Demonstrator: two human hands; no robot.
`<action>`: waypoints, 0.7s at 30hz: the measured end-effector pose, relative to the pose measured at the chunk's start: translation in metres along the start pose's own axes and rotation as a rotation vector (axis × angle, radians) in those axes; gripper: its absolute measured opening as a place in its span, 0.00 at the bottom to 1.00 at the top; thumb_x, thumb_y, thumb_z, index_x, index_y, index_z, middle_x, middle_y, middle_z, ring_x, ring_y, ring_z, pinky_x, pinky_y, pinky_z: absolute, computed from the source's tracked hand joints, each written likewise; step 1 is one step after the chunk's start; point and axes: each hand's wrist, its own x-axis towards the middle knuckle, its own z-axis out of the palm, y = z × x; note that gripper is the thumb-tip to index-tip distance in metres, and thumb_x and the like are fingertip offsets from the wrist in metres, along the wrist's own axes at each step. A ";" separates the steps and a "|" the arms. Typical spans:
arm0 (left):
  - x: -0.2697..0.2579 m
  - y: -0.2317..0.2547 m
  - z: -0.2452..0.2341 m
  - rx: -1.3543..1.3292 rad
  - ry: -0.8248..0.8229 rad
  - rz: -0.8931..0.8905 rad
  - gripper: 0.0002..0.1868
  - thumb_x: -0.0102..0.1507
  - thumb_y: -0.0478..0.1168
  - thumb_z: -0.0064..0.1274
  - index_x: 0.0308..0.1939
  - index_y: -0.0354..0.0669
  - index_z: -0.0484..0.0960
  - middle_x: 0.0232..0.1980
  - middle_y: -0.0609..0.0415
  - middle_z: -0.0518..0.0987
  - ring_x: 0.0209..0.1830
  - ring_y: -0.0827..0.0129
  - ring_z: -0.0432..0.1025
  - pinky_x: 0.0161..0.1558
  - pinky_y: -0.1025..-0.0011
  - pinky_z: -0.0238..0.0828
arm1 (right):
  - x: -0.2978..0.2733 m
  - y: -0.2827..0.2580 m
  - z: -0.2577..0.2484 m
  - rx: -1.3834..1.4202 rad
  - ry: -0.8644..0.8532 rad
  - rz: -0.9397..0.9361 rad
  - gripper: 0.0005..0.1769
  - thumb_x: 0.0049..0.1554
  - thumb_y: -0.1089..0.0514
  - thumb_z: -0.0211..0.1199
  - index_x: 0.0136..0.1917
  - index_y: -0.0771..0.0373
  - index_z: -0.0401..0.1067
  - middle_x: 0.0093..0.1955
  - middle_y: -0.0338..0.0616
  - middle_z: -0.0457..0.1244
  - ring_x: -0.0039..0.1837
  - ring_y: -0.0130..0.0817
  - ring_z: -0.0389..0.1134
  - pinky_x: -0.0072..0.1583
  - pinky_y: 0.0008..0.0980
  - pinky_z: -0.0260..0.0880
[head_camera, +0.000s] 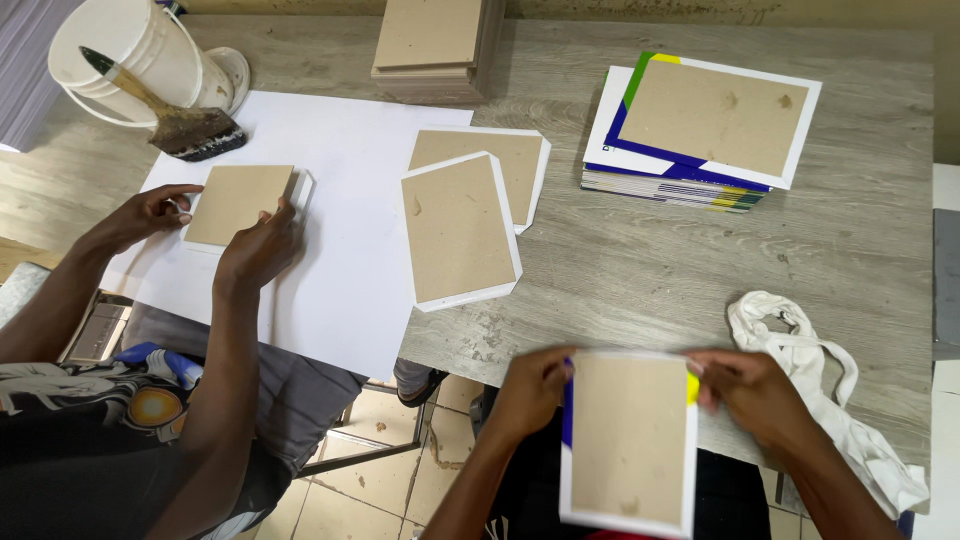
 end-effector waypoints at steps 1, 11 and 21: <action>0.027 0.004 -0.003 0.139 0.090 0.212 0.19 0.68 0.31 0.52 0.60 0.46 0.89 0.46 0.57 0.81 0.46 0.69 0.73 0.50 0.70 0.67 | 0.013 -0.016 0.003 0.031 0.057 -0.088 0.17 0.66 0.59 0.64 0.60 0.67 0.89 0.28 0.52 0.68 0.33 0.36 0.65 0.44 0.33 0.66; 0.051 0.055 0.007 1.081 0.387 0.504 0.54 0.65 0.78 0.43 0.77 0.35 0.73 0.84 0.39 0.65 0.85 0.33 0.52 0.82 0.42 0.42 | 0.060 -0.028 0.012 -1.140 0.396 -0.708 0.20 0.63 0.49 0.60 0.67 0.39 0.80 0.71 0.37 0.69 0.68 0.44 0.72 0.63 0.43 0.77; 0.061 0.054 0.050 0.931 0.411 0.756 0.28 0.68 0.34 0.45 0.74 0.35 0.75 0.65 0.34 0.78 0.70 0.40 0.70 0.75 0.45 0.61 | 0.033 -0.010 0.079 -1.124 0.628 -0.977 0.28 0.64 0.65 0.57 0.77 0.67 0.68 0.79 0.63 0.63 0.81 0.59 0.64 0.84 0.55 0.60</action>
